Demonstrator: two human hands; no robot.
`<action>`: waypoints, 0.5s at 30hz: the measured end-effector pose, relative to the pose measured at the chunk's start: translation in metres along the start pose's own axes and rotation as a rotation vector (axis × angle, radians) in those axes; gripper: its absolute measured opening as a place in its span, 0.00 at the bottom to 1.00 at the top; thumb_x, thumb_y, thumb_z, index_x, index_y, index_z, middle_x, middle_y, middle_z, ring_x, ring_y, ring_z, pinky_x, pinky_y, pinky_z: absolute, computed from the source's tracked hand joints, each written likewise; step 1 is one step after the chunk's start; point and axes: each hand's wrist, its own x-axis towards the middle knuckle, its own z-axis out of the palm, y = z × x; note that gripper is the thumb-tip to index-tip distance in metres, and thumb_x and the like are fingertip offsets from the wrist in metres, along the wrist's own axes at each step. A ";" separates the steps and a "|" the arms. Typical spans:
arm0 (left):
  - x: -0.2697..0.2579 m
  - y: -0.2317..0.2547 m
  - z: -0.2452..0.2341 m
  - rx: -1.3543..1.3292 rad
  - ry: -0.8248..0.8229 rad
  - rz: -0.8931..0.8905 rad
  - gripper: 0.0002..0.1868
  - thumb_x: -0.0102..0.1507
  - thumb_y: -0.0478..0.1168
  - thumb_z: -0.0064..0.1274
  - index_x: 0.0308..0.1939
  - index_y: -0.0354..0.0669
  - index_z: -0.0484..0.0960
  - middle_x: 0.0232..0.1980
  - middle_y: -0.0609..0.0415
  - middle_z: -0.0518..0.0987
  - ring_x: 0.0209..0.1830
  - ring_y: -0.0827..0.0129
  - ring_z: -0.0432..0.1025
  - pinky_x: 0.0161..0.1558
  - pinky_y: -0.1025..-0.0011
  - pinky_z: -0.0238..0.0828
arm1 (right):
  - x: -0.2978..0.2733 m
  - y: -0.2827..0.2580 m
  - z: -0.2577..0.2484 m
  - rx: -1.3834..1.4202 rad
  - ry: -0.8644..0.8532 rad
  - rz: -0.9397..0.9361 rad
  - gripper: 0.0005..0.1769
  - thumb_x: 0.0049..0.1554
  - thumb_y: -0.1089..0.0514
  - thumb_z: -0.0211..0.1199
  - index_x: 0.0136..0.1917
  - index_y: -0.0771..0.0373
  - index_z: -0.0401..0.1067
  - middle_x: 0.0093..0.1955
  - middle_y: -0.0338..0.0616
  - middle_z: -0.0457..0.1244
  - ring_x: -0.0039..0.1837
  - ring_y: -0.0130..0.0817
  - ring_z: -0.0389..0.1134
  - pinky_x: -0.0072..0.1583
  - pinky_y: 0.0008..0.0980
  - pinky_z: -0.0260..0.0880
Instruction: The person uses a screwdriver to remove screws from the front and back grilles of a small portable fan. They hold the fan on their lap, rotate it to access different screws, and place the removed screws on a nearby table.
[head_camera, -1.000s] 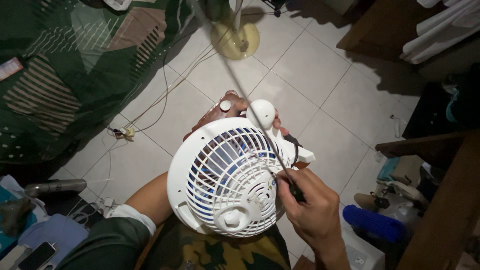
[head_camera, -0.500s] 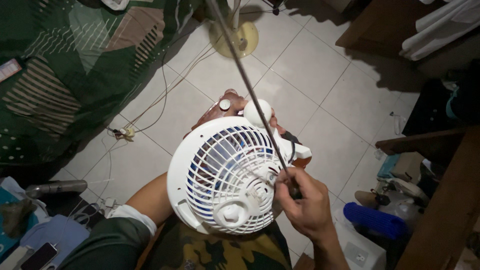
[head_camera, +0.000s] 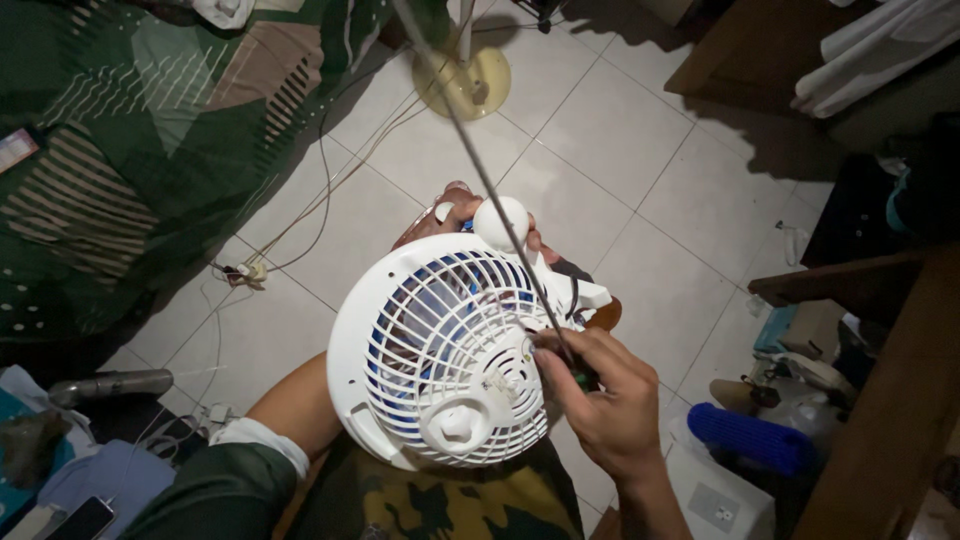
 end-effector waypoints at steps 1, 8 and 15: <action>-0.001 0.000 0.004 -0.006 0.002 -0.008 0.22 0.69 0.48 0.38 0.62 0.39 0.73 0.56 0.34 0.79 0.62 0.44 0.73 0.62 0.49 0.75 | 0.001 -0.002 0.000 -0.014 -0.002 -0.022 0.12 0.54 0.65 0.70 0.52 0.68 0.79 0.42 0.40 0.70 0.42 0.22 0.70 0.44 0.24 0.70; -0.001 0.018 0.034 -0.011 -0.025 -0.096 0.21 0.70 0.47 0.38 0.62 0.40 0.73 0.56 0.34 0.79 0.62 0.44 0.73 0.62 0.49 0.75 | 0.013 0.002 -0.002 0.082 -0.077 0.196 0.07 0.54 0.63 0.69 0.46 0.69 0.78 0.36 0.40 0.70 0.37 0.22 0.66 0.40 0.24 0.68; 0.027 0.037 0.003 -0.042 -0.070 -0.266 0.20 0.70 0.46 0.38 0.61 0.40 0.73 0.56 0.34 0.79 0.62 0.43 0.72 0.62 0.49 0.74 | 0.014 0.021 -0.006 0.052 -0.122 0.162 0.07 0.56 0.62 0.67 0.44 0.69 0.75 0.32 0.37 0.66 0.36 0.20 0.62 0.38 0.24 0.65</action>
